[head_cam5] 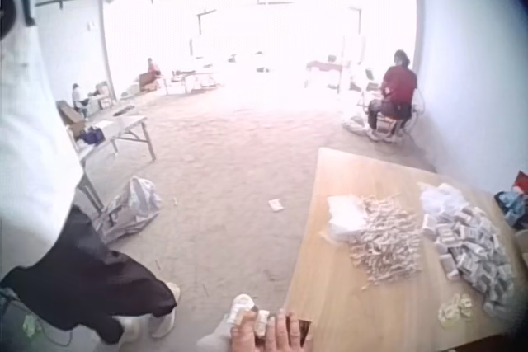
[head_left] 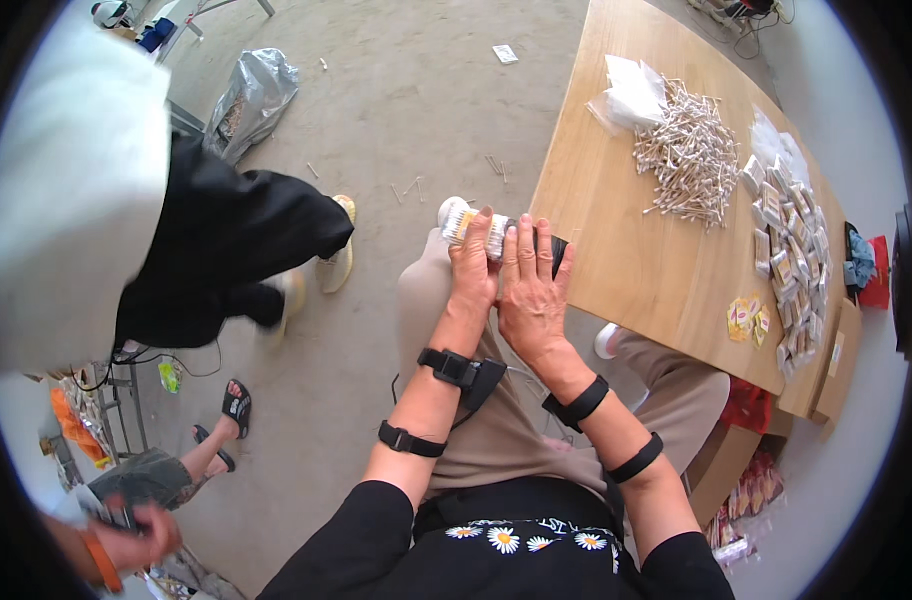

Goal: Counting and packaging cotton swabs into small plastic bags with paper inserts.

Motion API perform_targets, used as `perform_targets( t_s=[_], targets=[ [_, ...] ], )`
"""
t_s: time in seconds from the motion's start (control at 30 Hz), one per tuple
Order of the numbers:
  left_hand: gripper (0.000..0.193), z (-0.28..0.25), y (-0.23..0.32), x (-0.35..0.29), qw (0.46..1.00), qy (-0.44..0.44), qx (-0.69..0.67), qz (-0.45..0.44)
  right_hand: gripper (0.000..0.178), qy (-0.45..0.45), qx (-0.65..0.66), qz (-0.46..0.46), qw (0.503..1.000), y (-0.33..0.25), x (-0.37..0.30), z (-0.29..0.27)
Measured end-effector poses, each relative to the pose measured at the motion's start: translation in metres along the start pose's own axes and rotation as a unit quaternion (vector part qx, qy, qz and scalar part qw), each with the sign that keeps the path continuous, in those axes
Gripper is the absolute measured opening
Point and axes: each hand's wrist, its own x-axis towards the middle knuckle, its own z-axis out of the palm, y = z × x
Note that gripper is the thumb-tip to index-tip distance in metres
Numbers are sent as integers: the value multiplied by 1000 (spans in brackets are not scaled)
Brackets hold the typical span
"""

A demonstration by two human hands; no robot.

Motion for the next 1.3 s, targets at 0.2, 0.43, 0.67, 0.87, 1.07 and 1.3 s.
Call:
perform_targets(
  t_s=[0.2, 0.43, 0.67, 0.87, 1.07, 1.3],
  targets=[
    [23, 13, 5, -16, 999, -7, 12, -34, 70, 2, 4, 5, 1000, -6, 4, 7],
    [27, 15, 11, -18, 998, 3, 35, -42, 71, -24, 12, 4, 1000, -12, 9, 0],
    [25, 9, 13, -10, 999, 10, 9, -41, 73, -44, 9, -4, 999, -11, 15, -5],
    [21, 1, 24, 4, 998, 49, 6, 43, 73, -52, 28, -20, 998, -13, 26, -1],
    [20, 1, 59, -1, 989, 43, 35, 134, 78, -24, 62, -62, 996, -30, 38, -3],
    [19, 23, 88, -43, 974, 40, 69, 213, 84, 11, 105, -93, 990, -46, 29, -32]
  ],
)
